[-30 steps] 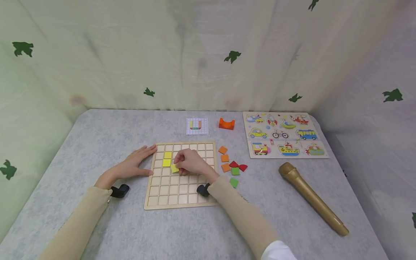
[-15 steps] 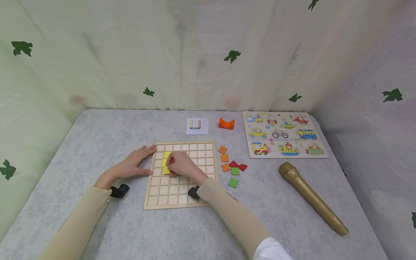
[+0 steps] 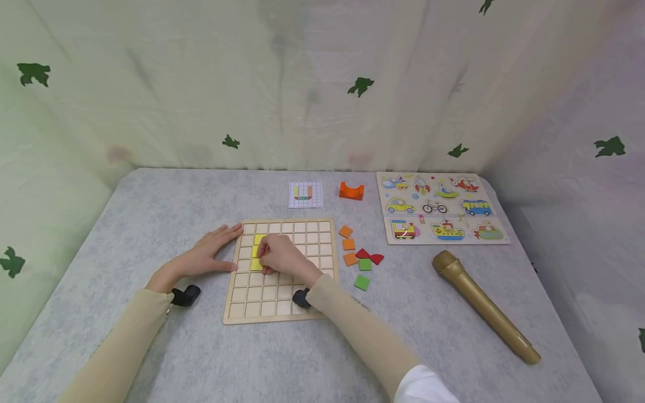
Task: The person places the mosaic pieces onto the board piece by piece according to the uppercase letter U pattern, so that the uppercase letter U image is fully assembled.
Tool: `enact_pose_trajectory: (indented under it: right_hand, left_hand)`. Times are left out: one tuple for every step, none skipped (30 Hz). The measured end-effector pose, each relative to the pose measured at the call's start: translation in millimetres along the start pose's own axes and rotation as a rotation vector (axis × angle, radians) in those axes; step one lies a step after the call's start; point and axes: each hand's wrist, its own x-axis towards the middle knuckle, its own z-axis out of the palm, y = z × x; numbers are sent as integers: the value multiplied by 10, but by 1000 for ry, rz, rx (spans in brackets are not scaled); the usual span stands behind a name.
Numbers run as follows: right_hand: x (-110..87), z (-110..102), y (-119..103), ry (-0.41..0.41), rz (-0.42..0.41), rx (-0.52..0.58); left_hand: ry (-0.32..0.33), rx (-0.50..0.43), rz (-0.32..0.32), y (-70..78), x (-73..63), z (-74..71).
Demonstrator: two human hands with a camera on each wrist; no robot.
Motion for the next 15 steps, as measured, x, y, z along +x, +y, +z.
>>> enact_pose_trajectory:
  right_hand:
    - [-3, -14, 8, -6, -3, 5]
    - [-7, -29, 15, -16, -10, 6]
    - [-10, -43, 21, -28, -20, -1]
    - [-13, -56, 27, -44, -36, -23]
    - [-14, -67, 32, -64, -53, -46]
    - [-14, -77, 38, -85, -73, -80]
    - [-15, -84, 38, -107, -95, -111]
    - [-17, -89, 36, -126, -116, -144]
    - [-15, -94, 36, -144, -136, -179]
    - [-14, -97, 34, -157, -154, -207]
    - [-11, -97, 36, -164, -165, -226]
    - [-12, -98, 36, -168, -170, -239]
    - [-15, -99, 33, -170, -170, -241]
    - [-16, -100, 31, -171, -168, -243]
    - [-17, -100, 31, -171, -166, -241]
  left_hand:
    - [0, 1, 1, -3, 4, 2]
    - [0, 3, 1, -5, 8, 3]
    - [0, 5, -2, -5, 11, 4]
    - [-1, 9, -4, -6, 14, 6]
    - [-2, 13, -6, -8, 16, 7]
    - [-2, 12, -5, -10, 18, 9]
    - [-3, 11, -5, -11, 16, 9]
    - [-3, 10, -6, -12, 14, 7]
    - [-3, 9, -7, -11, 13, 6]
    - [-2, 6, -6, -12, 12, 4]
    - [-3, 3, -5, -15, 12, 4]
    - [-2, 0, -4, -16, 12, 3]
    - [-4, 0, -4, -17, 13, 4]
    - [-5, 1, -7, -17, 15, 5]
    - [-7, 1, -10, -16, 16, 7]
